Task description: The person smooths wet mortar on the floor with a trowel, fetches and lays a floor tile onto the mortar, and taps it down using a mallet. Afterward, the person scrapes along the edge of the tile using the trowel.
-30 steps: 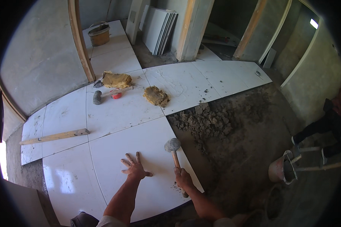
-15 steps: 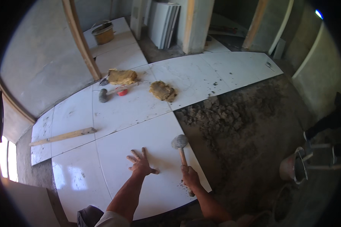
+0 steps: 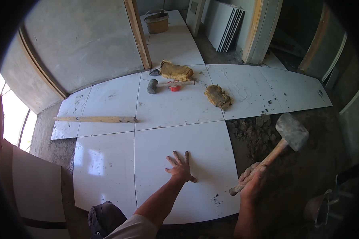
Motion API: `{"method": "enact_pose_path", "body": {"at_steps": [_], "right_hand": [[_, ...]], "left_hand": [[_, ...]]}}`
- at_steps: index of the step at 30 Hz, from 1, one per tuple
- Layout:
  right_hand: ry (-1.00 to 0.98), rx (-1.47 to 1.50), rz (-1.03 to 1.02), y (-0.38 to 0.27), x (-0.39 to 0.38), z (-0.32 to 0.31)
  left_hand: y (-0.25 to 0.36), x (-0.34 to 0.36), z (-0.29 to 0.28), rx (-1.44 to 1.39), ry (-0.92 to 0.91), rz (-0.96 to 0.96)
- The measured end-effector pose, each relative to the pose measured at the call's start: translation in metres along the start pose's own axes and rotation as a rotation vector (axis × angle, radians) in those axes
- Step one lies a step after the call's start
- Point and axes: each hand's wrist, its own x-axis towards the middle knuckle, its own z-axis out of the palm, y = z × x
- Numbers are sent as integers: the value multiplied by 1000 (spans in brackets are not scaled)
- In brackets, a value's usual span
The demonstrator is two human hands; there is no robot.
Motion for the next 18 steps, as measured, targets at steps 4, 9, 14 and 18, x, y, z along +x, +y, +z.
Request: {"method": "enact_pose_path", "body": {"at_steps": [4,9,14,18], "right_hand": [[-79,-78,70,44,-10,5],[-222,-563,361,92,-25,3],[-298,-492,377,77,-35,-6],[-366,-688,516,86,-60,-17]], "left_hand": [[0,1,0,-4,-7,1],[0,2,-1,-2,-16,-1],[-2,1,-1,-29,-16,-2],[-14,1,14,-79,80,36]]}}
